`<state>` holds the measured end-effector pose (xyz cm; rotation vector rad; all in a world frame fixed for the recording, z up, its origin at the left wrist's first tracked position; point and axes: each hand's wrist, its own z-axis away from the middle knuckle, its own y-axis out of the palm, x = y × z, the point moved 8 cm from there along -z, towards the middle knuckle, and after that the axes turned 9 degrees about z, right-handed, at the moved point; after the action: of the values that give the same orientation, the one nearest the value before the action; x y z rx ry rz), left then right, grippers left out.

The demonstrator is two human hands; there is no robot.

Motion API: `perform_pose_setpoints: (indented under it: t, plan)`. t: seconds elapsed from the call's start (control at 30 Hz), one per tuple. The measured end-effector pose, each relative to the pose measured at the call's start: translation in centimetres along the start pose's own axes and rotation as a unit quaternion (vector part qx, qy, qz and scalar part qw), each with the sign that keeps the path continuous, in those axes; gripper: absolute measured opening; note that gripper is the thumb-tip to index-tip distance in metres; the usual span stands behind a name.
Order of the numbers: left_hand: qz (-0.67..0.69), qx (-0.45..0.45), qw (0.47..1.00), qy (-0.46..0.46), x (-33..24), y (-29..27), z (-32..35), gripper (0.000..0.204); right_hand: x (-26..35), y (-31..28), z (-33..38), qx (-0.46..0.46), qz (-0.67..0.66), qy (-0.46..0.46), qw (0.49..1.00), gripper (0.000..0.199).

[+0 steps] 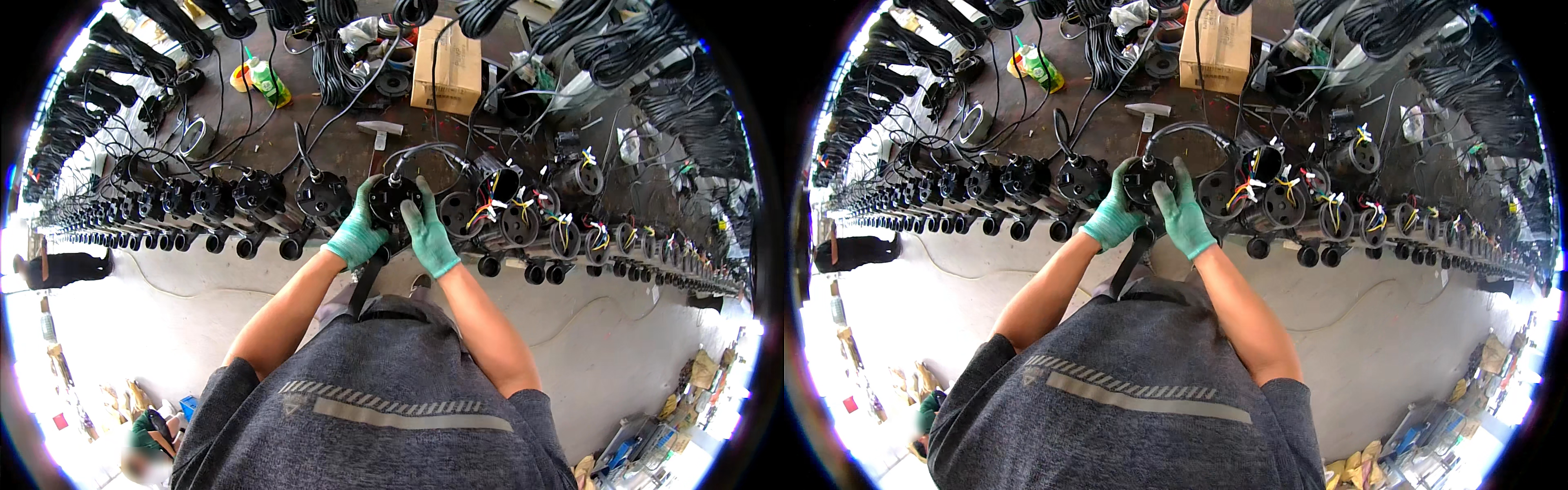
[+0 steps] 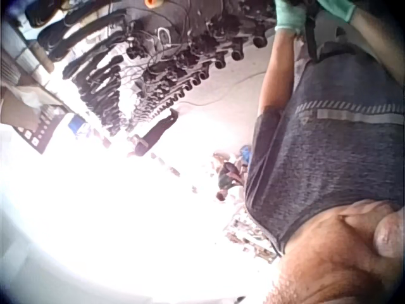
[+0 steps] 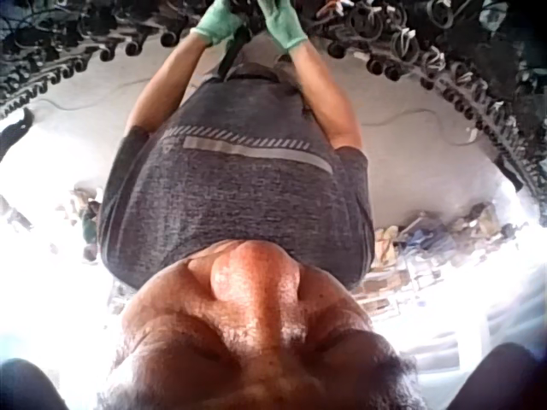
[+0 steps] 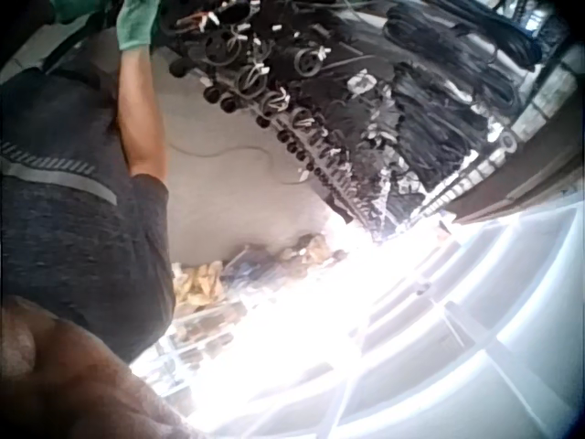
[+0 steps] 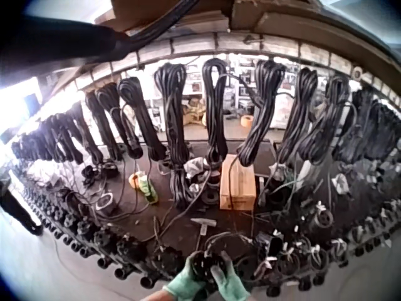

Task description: The person uses a hammer to tap and secure black cylindrical components onto a metal rack in a workshop. They repeatedly pick up the hammer, strike the component, and adjust its position with gloved hands. The task involves repetitive manual assembly of multiple similar units lined up on the rack.

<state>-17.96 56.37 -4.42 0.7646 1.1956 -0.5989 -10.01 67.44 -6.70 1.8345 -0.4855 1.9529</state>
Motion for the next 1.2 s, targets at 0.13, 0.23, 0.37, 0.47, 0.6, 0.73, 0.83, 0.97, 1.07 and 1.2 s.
perform_pose_setpoints:
  t: [0.13, 0.23, 0.37, 0.47, 0.6, 0.73, 0.83, 0.97, 1.07, 1.2]
  plan:
    - [-0.038, -0.007, 0.999, 0.029, 0.8, -0.4, -0.3, 0.117, -14.1, -1.7, 6.5, -0.021, -0.156, 0.16, 0.974, 0.053]
    - [-0.041, -0.005, 0.999, 0.033, 0.1, -0.1, 0.0, 0.119, -20.0, 1.1, 8.7, 0.169, 0.013, 0.266, 0.949, 0.042]
    - [-0.093, -0.018, 0.995, 0.024, -0.2, -0.7, 0.4, 0.113, -17.0, 4.8, 8.1, 0.216, 0.091, 0.337, 0.912, 0.035]
    - [-0.114, -0.017, 0.993, 0.001, -0.1, -0.8, 0.5, 0.111, -20.7, 5.8, 8.5, 0.109, -0.062, 0.394, 0.911, 0.036]
    - [-0.127, -0.028, 0.991, 0.016, 1.0, -1.1, 1.1, 0.11, -19.8, 5.0, 9.4, 0.062, -0.141, 0.464, 0.872, 0.041]
    - [-0.14, -0.052, 0.989, 0.011, 1.3, -1.3, 1.3, 0.112, -17.6, 3.2, 8.6, 0.097, -0.099, 0.43, 0.892, 0.048]
    - [-0.135, -0.073, 0.988, -0.013, 1.2, -1.5, 1.9, 0.113, -18.9, 3.6, 8.1, 0.067, -0.029, 0.36, 0.93, 0.057]
    - [-0.133, -0.079, 0.988, -0.019, 1.6, -1.7, 1.8, 0.113, -17.6, 4.7, 9.1, 0.057, -0.069, 0.402, 0.911, 0.061]
    - [-0.123, -0.079, 0.989, -0.015, 1.2, -1.5, 1.5, 0.113, -18.8, 4.9, 8.4, 0.123, -0.121, 0.404, 0.899, 0.045]
    - [-0.118, -0.081, 0.99, -0.003, 1.4, -1.6, 1.4, 0.113, -18.5, 4.6, 7.9, 0.096, -0.107, 0.394, 0.908, 0.054]
